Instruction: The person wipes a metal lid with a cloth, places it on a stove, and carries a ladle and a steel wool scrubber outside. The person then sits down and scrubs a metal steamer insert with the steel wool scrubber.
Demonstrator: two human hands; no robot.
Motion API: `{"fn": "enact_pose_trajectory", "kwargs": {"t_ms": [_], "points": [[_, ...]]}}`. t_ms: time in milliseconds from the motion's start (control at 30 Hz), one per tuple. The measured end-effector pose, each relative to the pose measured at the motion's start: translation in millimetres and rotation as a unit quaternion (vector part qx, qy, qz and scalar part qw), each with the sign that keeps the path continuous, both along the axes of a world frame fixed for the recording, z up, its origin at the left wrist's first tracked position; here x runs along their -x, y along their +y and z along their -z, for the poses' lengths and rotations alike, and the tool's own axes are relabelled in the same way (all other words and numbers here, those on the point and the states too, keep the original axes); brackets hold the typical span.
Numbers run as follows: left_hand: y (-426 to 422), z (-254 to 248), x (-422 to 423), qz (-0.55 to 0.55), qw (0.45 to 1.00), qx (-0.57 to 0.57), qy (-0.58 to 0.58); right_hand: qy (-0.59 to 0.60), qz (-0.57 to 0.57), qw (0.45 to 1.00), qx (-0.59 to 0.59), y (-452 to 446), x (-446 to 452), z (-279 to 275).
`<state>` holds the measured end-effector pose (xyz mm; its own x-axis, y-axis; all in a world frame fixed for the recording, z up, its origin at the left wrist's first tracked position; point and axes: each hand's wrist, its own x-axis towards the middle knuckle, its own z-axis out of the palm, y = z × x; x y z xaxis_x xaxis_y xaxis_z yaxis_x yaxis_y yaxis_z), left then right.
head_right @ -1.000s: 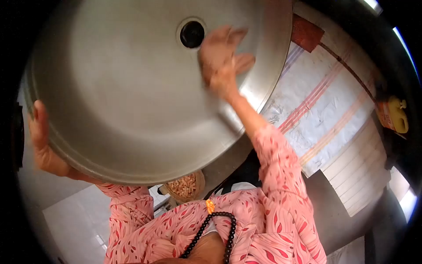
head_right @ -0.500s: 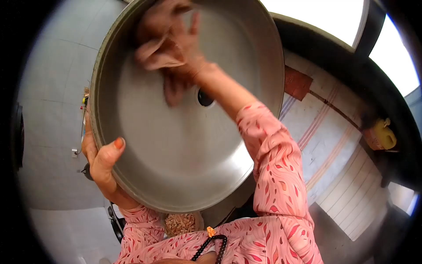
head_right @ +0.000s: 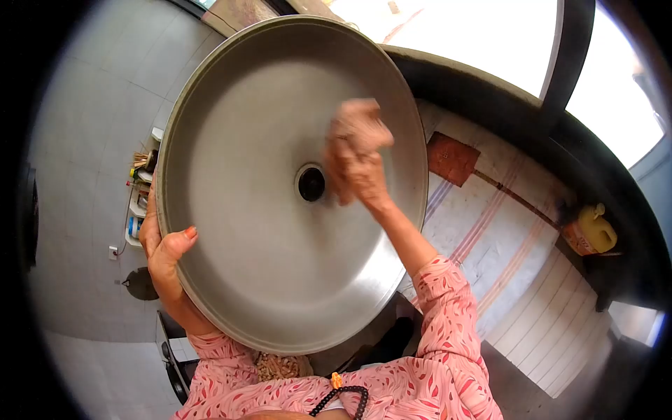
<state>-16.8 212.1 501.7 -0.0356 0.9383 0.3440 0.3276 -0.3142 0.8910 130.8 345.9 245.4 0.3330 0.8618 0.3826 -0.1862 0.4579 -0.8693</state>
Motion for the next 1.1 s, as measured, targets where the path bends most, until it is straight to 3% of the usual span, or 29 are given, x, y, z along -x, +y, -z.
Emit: {"fn": "enact_pose_trajectory", "kwargs": {"t_ms": [100,133,200,233,300,367,400,500,533,600,633,667,733,767,800,867,900,967,1000,1100], "points": [[-1,-5,-6,0.005,1.0,0.004,-0.022,-0.059,-0.046,0.967,-0.243,-23,25,-119],[-2,-6,-9,0.008,0.999,0.0,-0.034,-0.16,0.001,0.944,-0.289,-24,30,-154],[-5,-5,-7,0.035,0.998,-0.035,0.026,-0.319,0.195,0.844,-0.385,-13,32,-186],[-6,-3,-6,0.047,0.996,-0.052,0.057,-0.323,0.298,0.796,-0.416,12,39,-194],[-5,-1,-7,0.057,0.994,-0.064,0.072,-0.41,0.277,0.784,-0.374,27,7,-197],[-7,2,-14,0.051,0.996,-0.056,0.039,-0.307,0.382,0.808,-0.326,62,-11,-188],[-9,3,-18,0.058,0.995,-0.067,0.044,-0.345,0.419,0.795,-0.271,80,-25,-176],[-18,7,-16,0.075,0.99,-0.102,0.057,-0.475,0.371,0.796,0.058,128,-83,-163],[-20,8,-15,0.081,0.989,-0.111,0.06,-0.392,0.343,0.853,-0.016,131,-99,-136],[-23,9,-15,0.091,0.987,-0.119,0.057,-0.296,0.316,0.898,-0.079,142,-120,-58],[-25,9,-16,0.094,0.987,-0.118,0.051,-0.422,0.34,0.839,0.047,151,-125,-30],[-27,10,-16,0.083,0.989,-0.117,0.044,-0.55,0.344,0.745,0.154,158,-129,-2],[-31,13,-16,0.062,0.991,-0.114,0.028,-0.684,0.366,0.579,0.25,149,-130,68],[-27,13,-11,0.116,0.984,-0.131,0.024,-0.614,0.409,0.659,0.146,127,-126,108],[-20,16,-2,0.169,0.974,-0.148,0.015,-0.655,0.354,0.643,0.183,106,-122,122],[-13,16,7,0.146,0.976,-0.157,0.039,-0.724,0.233,0.597,0.254,67,-119,144],[-12,17,12,0.126,0.978,-0.161,0.052,-0.732,0.228,0.597,0.237,49,-116,170],[-16,17,25,0.104,0.977,-0.174,0.072,-0.745,0.224,0.597,0.197,8,-105,209],[-18,15,32,0.092,0.977,-0.173,0.084,-0.732,0.192,0.633,0.16,-25,-94,211],[-18,16,40,0.075,0.975,-0.175,0.111,-0.74,0.047,0.657,0.138,-107,-61,211]]}}
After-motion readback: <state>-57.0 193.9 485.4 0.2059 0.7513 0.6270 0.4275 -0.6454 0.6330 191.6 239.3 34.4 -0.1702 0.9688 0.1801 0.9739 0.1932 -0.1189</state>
